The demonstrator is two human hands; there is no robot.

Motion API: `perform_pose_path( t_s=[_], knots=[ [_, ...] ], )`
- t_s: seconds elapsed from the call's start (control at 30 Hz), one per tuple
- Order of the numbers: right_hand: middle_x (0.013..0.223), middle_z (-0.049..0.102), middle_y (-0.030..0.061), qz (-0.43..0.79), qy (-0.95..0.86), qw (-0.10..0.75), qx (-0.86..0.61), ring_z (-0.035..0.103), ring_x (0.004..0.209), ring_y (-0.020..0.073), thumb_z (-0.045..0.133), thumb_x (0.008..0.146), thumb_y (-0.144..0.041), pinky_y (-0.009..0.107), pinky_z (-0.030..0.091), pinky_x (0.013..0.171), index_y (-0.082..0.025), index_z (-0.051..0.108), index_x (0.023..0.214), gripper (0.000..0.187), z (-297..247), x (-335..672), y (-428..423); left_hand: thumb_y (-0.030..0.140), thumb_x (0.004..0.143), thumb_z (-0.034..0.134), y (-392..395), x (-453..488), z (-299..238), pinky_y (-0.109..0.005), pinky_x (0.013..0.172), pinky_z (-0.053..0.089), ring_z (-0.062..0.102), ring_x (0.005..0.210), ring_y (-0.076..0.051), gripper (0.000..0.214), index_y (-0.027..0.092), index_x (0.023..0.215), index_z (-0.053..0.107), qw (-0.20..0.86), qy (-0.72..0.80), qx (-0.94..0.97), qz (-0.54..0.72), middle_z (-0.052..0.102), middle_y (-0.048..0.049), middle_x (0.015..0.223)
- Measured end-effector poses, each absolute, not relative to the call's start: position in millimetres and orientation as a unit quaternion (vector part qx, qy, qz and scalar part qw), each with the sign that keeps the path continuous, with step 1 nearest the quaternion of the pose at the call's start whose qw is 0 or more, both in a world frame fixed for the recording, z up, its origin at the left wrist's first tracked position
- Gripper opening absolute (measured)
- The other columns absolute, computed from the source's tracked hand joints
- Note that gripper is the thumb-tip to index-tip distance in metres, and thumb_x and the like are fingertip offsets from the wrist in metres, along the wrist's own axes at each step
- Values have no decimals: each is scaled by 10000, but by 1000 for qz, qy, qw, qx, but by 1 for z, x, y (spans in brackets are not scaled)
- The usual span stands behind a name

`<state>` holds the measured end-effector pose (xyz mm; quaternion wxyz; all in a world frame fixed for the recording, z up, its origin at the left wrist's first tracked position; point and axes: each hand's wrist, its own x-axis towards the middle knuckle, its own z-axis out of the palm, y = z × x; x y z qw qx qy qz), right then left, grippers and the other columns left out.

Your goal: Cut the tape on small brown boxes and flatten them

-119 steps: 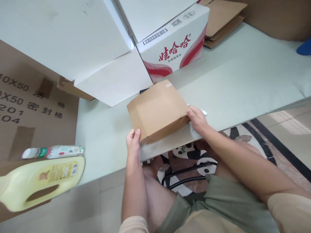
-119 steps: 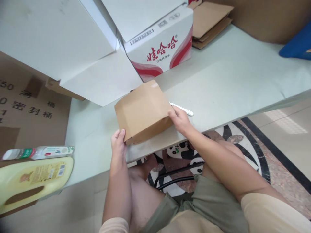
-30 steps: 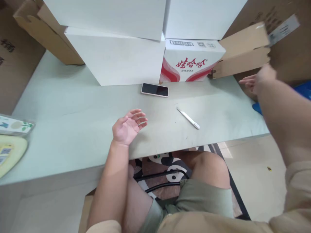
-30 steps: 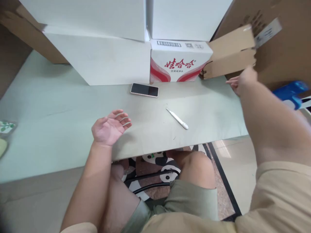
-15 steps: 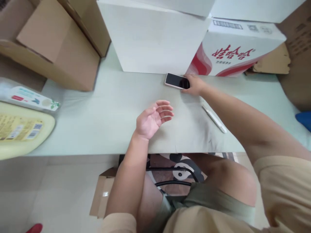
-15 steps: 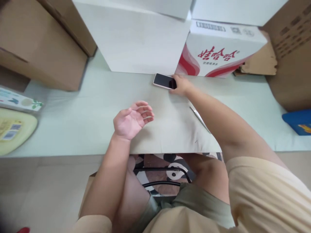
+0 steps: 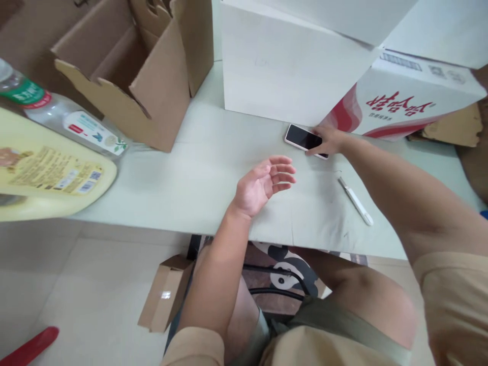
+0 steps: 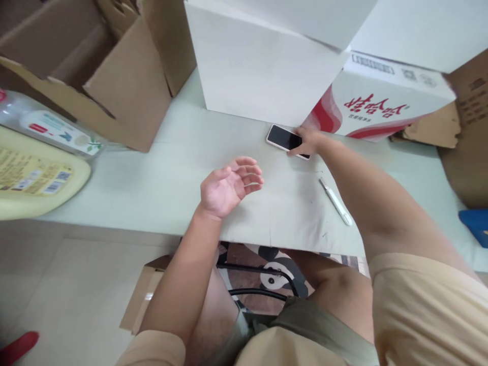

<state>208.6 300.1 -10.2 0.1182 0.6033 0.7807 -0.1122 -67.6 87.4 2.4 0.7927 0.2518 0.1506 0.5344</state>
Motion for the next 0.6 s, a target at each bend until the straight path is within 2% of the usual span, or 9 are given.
perform_pose_path(
  t_s=[0.13, 0.27, 0.4, 0.53, 0.6],
  knots=[
    [1336, 618, 125, -124, 795, 112, 584, 586, 1242, 410, 831, 584, -603, 574, 493, 1064, -273, 548, 1400, 924, -10, 208, 295, 430, 754, 709, 87, -68, 3, -304, 802, 577, 716, 873, -194, 380, 160, 1020, 717, 791, 147, 252, 538, 739, -70, 964],
    [1385, 581, 141, -124, 810, 120, 561, 556, 1292, 408, 833, 590, -599, 567, 470, 1100, -260, 514, 1449, 977, -10, 207, 295, 441, 739, 724, 87, -69, 2, -297, 807, 570, 709, 874, -188, 398, 162, 1023, 724, 794, 142, 253, 534, 737, -65, 966],
    [1404, 578, 146, -119, 809, 127, 562, 549, 1303, 417, 811, 625, -605, 577, 468, 1093, -260, 507, 1457, 951, -7, 206, 293, 437, 747, 698, 87, -70, 3, -315, 810, 566, 708, 877, -201, 388, 166, 1024, 714, 792, 152, 259, 531, 737, -74, 975],
    [1506, 514, 156, -63, 801, 86, 589, 484, 1357, 455, 773, 661, -585, 651, 410, 1101, -270, 442, 1514, 968, -5, 195, 273, 432, 752, 678, 87, -71, 6, -318, 796, 558, 705, 855, -199, 370, 166, 1005, 710, 780, 168, 255, 546, 730, -72, 952],
    [1513, 506, 167, -37, 812, 46, 581, 457, 1374, 464, 727, 717, -535, 667, 386, 1103, -253, 444, 1513, 891, -5, 178, 254, 410, 771, 651, 89, -72, 6, -306, 762, 545, 691, 801, -180, 307, 169, 955, 702, 752, 195, 235, 584, 713, -58, 889]
  ],
)
